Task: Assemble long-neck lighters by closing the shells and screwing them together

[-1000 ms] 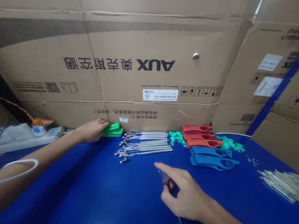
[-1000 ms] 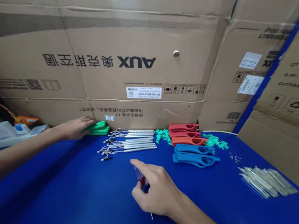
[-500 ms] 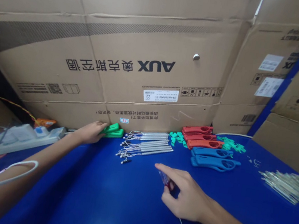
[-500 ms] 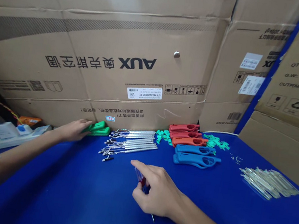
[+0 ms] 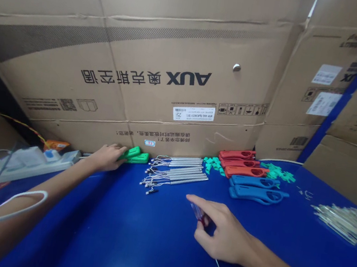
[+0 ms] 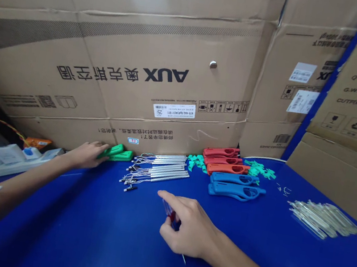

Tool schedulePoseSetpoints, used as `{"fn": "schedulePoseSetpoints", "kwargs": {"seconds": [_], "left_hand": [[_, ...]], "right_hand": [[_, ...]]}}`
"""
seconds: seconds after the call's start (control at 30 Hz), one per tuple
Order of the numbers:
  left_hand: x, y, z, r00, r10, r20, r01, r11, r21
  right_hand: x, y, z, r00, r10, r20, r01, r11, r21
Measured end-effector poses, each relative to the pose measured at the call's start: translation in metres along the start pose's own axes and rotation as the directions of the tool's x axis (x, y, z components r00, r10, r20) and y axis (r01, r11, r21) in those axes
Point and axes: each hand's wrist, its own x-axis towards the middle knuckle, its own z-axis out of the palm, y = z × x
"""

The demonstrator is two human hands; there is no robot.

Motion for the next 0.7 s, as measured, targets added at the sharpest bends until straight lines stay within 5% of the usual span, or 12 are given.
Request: {"fn": "schedulePoseSetpoints", "kwargs": {"seconds": [0.37, 0.7], "left_hand": [[-0.003, 0.006, 0.001, 0.999, -0.033, -0.023, 0.033, 0.999, 0.030], [0.003, 0.012, -0.006, 0.988, 0.112, -0.109, -0.123, 0.988, -0.096]], "right_hand": [[-0.001, 0.001, 0.001, 0.999, -0.036, -0.015, 0.036, 0.999, 0.004], [0.001, 0.000, 0.000, 0.999, -0.031, -0.007, 0.031, 1.000, 0.003]]}}
